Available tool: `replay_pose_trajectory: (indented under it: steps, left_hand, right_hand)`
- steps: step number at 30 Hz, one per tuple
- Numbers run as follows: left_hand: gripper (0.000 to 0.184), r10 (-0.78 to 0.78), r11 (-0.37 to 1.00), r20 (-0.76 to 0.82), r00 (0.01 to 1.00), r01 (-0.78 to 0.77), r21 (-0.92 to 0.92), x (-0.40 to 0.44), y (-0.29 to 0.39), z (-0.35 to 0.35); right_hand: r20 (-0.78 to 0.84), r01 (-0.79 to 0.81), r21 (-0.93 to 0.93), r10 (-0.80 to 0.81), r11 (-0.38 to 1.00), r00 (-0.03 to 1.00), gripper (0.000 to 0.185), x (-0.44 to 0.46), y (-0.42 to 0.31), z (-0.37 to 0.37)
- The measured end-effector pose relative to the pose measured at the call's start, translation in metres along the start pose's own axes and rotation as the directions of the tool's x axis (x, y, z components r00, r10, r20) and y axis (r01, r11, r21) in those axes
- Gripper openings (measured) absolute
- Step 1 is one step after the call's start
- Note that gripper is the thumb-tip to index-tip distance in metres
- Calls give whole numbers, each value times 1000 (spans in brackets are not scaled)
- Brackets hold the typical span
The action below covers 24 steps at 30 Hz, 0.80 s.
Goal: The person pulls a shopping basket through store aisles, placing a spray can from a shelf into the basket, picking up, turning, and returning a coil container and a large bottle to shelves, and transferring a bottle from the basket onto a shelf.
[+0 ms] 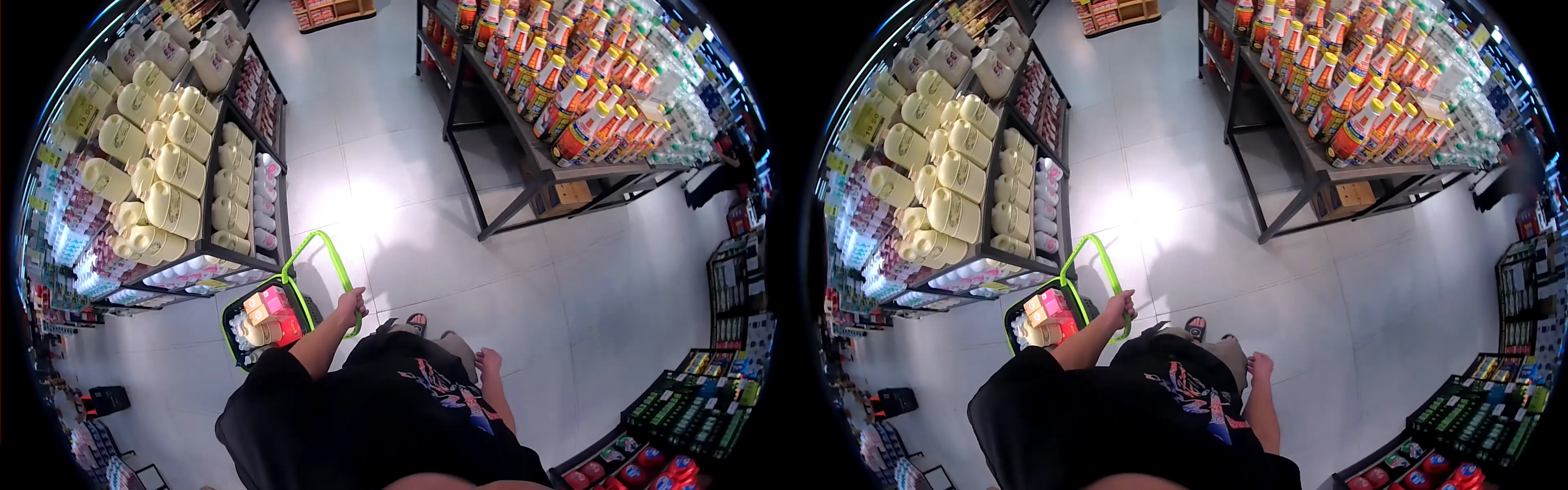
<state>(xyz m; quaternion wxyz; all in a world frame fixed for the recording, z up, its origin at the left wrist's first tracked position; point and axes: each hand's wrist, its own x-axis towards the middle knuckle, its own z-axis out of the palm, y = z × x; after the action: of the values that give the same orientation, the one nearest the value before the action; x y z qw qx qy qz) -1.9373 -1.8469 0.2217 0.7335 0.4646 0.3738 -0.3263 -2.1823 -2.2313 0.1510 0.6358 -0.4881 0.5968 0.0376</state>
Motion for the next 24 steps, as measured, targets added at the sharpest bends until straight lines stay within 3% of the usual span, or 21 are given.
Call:
replay_pose_trajectory:
  steps: [2,3,8,10,11,12,13,14,15,17,21,22,23,24]
  left_hand:
    - [39,29,999,11,1000,-29,-31,1,10,8]
    - [39,22,997,0,1000,-22,-79,2,14,12]
    - [37,100,992,-75,992,-106,-74,8,27,41]
    - [36,118,986,-91,989,-128,-108,20,32,49]
    - [35,134,983,-89,987,-144,-112,27,34,53]
    - [35,132,977,-118,984,-149,-150,32,39,58]
    - [34,140,978,-148,979,-160,-136,37,40,66]
    - [34,158,976,-176,972,-180,-120,37,36,74]
    - [34,147,970,-210,967,-182,-161,34,34,78]
    - [32,205,972,-348,915,-233,-41,32,41,86]
    - [28,220,961,-343,913,-262,-82,39,51,90]
    - [28,201,964,-362,910,-250,-93,42,46,94]
    - [31,210,970,-440,873,-243,-18,48,45,99]
    - [34,225,971,-514,828,-231,54,52,48,104]
  right_hand:
    - [134,264,-292,-234,919,963,25,45,11,24]
    - [135,426,-400,-407,812,903,26,68,14,32]
    - [255,355,-401,-270,844,929,26,86,-73,61]
    - [207,141,-383,-64,913,976,25,78,-123,72]
    - [228,151,-414,-58,897,972,25,97,-135,75]
    - [428,414,-578,-170,703,887,25,141,-133,72]
    - [635,649,-634,-196,420,748,24,186,-130,67]
    - [635,663,-729,-196,169,747,24,216,-136,72]
    - [659,678,-724,-162,131,735,24,225,-156,74]
    - [743,749,-641,-109,167,660,22,240,-195,96]
    - [868,839,-451,-69,305,492,19,264,-269,180]
    - [823,746,-505,-17,433,567,15,259,-291,201]
    - [581,283,-596,161,751,798,16,226,-323,228]
    - [555,274,-585,130,763,822,16,224,-337,248]
